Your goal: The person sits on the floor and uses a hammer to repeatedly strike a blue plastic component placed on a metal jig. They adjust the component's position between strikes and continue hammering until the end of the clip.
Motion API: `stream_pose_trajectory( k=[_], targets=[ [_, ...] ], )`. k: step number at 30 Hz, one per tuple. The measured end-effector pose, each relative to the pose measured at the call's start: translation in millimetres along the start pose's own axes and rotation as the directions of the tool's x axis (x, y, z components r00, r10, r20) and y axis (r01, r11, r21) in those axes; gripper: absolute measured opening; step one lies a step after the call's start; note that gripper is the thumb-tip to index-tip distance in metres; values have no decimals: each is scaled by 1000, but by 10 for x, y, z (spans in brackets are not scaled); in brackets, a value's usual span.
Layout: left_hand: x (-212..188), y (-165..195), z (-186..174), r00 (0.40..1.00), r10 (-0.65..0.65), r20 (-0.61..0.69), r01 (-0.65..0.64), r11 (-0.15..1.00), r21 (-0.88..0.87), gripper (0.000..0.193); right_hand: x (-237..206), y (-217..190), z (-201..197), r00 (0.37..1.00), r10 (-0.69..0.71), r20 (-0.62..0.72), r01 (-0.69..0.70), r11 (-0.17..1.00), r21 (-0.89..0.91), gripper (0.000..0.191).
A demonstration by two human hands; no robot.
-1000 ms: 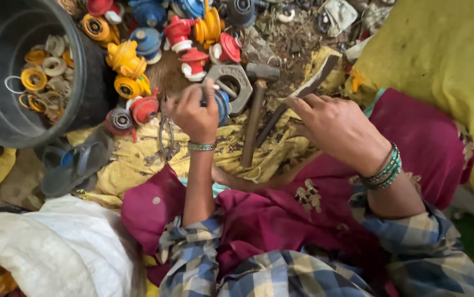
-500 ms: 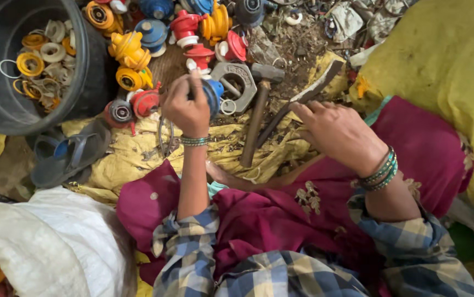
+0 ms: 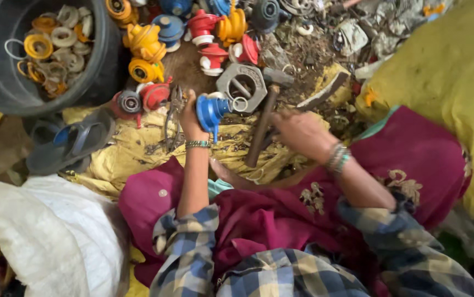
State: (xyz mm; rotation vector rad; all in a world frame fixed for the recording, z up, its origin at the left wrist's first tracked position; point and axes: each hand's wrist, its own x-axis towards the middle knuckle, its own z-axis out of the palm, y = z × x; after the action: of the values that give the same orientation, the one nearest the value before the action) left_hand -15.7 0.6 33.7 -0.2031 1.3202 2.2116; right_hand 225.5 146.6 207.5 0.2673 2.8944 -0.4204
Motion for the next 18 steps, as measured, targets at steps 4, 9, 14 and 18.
stream_pose_trajectory(
  k=[4, 9, 14, 18],
  targets=[
    [-196, -49, 12, 840, -292, 458, 494, 761, -421, 49, 404, -107, 316, 996, -42, -75, 57, 978, 201, 75],
    [-300, 8, 55, 809, -257, 528, 540, 679, -497, 60, 945, -257, 604, 966, -55, -253, 48, 998, -35, 75],
    [-22, -91, -2, 933, -127, 336, 346, 567, -748, 37, 1123, -185, 800, 995, 27, -95, -39, 991, -129, 50],
    [181, -270, 95, 985, 76, 154, 103, 450, -887, 20, 1105, -36, 691, 935, -232, 269, 320, 879, -353, 20]
  ],
)
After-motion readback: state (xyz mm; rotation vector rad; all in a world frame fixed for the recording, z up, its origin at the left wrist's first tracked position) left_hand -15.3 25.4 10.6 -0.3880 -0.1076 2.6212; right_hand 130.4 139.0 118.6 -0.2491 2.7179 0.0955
